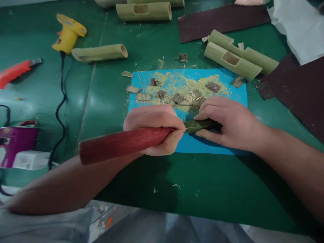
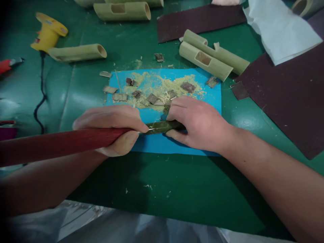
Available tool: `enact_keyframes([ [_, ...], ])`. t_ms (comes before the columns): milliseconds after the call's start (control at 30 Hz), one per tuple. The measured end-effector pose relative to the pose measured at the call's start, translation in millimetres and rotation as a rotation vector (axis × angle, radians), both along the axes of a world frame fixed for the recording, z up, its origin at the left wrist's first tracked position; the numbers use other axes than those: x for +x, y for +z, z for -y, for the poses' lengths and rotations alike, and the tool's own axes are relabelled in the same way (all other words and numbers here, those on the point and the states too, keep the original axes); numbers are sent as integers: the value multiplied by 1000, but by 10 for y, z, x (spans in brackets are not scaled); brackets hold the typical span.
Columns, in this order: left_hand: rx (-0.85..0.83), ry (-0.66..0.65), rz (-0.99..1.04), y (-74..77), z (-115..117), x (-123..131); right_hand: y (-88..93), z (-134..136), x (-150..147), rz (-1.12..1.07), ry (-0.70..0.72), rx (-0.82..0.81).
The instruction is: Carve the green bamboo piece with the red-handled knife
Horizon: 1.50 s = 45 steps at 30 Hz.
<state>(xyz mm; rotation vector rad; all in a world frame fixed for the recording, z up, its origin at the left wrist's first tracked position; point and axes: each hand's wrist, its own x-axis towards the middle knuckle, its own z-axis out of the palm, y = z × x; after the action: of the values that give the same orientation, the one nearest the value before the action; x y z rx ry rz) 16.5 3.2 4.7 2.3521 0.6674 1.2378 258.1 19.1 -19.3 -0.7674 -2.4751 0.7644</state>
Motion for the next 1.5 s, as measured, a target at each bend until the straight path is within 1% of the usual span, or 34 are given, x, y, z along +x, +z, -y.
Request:
enact_keyframes([
  [233,-52,62,17,21,37,-15,12,-1,-5,3,4,8],
  [400,-14,-16,-21,24,7,-14,5,3,-3,8,3,21],
  [567,-43,23,-35,16,40,8,-7,-5,4,-26,13,38],
  [700,-40,42,-46,21,66,11,-9,-5,4,-13,11,40],
  [833,-57,59,4,6,68,0,-13,-3,3,-15,13,27],
  [900,-63,44,19,0,62,-8,-15,-2,2,-21,12,20],
  [1000,-73,11,-26,7,46,-20,-11,0,-1,-15,8,19],
  [1333,-26,-24,-109,24,40,-47,1,1,-10,1,-1,-3],
  [1500,-19,-1,-137,38,50,-14,5,4,-11,11,-2,-12],
])
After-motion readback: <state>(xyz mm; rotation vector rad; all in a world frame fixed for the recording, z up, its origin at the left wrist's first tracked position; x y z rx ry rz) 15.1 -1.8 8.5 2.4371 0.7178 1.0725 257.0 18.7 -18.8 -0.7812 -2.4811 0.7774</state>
